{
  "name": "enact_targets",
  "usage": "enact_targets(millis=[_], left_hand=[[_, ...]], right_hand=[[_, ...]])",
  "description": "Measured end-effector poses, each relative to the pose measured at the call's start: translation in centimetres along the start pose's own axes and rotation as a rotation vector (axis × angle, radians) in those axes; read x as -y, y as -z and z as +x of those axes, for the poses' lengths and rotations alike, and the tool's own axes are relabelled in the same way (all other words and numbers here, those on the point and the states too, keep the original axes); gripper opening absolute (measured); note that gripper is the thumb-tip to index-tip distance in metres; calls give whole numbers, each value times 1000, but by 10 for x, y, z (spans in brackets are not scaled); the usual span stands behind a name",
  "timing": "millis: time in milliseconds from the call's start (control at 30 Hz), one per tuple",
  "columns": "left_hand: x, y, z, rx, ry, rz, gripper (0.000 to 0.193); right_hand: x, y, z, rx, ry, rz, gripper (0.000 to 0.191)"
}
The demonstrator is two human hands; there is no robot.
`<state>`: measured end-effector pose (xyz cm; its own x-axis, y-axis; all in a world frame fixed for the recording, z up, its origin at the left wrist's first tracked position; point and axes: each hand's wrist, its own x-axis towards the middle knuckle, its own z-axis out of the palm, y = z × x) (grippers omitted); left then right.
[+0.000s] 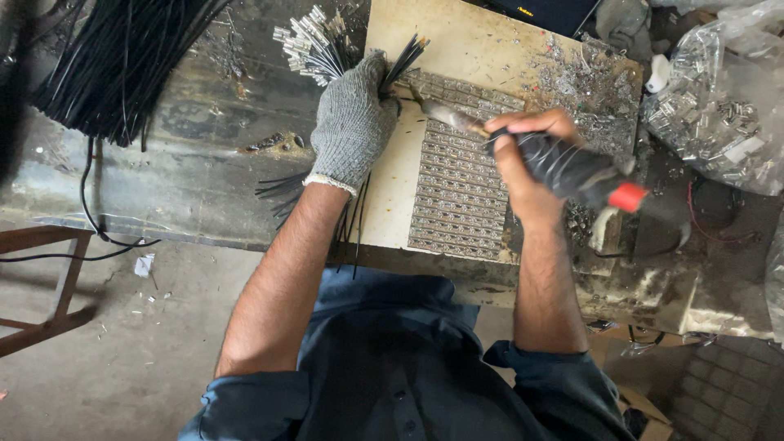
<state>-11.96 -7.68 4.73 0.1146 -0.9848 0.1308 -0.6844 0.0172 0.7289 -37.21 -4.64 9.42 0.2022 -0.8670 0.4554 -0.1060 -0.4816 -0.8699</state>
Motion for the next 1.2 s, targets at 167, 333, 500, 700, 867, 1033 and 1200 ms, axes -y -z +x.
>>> enact_targets(millis=[167, 333, 500, 700, 867, 1033, 1200], left_hand=[[0, -3, -1, -49, -40, 22, 43], [-2, -3, -5, -72, -44, 10, 41], [2, -4, -8, -54, -4, -7, 38], [5, -1, -12, -155, -112, -79, 38], [11, 63, -50, -18, 108, -617, 32], [13, 93, -77, -141, 235, -173, 17], [-2, 73, -81, 135, 40, -256, 27]], right_hand=[[-2, -3, -7, -2, 28, -31, 22], [-6, 9, -18, -436, -46, 373, 17], [2, 33, -44, -558, -91, 482, 18], [4, 51, -65, -603, -167, 476, 21], [24, 104, -95, -648, -147, 360, 23], [31, 156, -122, -718, -258, 330, 26], [15, 139, -117, -725, -294, 217, 27]])
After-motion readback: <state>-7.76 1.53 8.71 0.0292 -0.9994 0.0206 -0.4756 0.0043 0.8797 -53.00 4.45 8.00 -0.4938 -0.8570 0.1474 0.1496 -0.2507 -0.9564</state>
